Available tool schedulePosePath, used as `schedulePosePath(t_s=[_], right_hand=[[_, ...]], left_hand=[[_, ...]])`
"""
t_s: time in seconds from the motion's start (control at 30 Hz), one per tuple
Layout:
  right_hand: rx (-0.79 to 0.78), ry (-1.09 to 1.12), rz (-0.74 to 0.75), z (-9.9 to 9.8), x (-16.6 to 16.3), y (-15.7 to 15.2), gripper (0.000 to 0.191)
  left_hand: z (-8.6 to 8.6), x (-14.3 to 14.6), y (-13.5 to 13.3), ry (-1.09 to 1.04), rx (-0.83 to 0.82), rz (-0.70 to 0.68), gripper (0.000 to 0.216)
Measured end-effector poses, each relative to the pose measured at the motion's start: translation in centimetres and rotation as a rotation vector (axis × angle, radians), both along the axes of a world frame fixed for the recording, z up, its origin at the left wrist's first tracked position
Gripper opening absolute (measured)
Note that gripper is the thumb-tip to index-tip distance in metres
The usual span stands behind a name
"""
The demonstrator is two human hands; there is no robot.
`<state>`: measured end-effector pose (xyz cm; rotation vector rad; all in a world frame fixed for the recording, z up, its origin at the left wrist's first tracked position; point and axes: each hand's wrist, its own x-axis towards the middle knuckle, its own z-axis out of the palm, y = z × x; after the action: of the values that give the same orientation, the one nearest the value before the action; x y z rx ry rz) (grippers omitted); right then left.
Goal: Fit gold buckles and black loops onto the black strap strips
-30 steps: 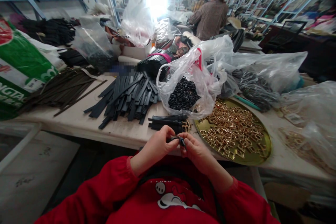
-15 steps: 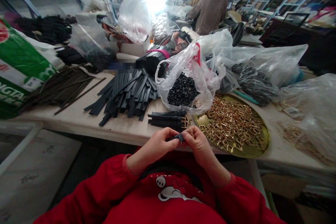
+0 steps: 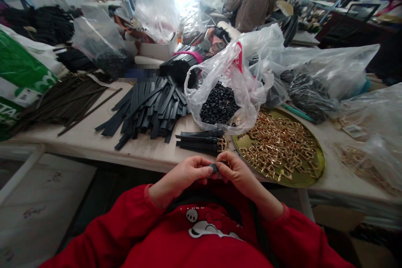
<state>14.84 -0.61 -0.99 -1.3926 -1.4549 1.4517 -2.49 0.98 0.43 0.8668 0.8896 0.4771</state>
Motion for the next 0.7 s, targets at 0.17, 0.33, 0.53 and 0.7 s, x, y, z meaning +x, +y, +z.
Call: schedulePosePath(t_s=[0.17,0.33,0.53,0.7], right_hand=[[0.351,-0.316,0.194,1.0,0.5,-0.7,0.004],[0.298,-0.273,0.297,1.3,0.8,-1.3,0.01],[0.332,-0.388,0.301,0.7,0.5,-1.9,0.015],[0.417,-0.399,0.219,-0.5,0.0,-2.6,0.017]], left_hand=[[-1.0,-0.1,-0.3,0.122,0.07,-0.097,0.024],[-1.1,-0.5,-0.4,0.082,0.089,-0.233,0.031],[-0.5,-1.0,-0.4,0.129,0.247,-0.271,0.035],[-0.2,0.0,-0.4,0.264,0.457,-0.316,0.032]])
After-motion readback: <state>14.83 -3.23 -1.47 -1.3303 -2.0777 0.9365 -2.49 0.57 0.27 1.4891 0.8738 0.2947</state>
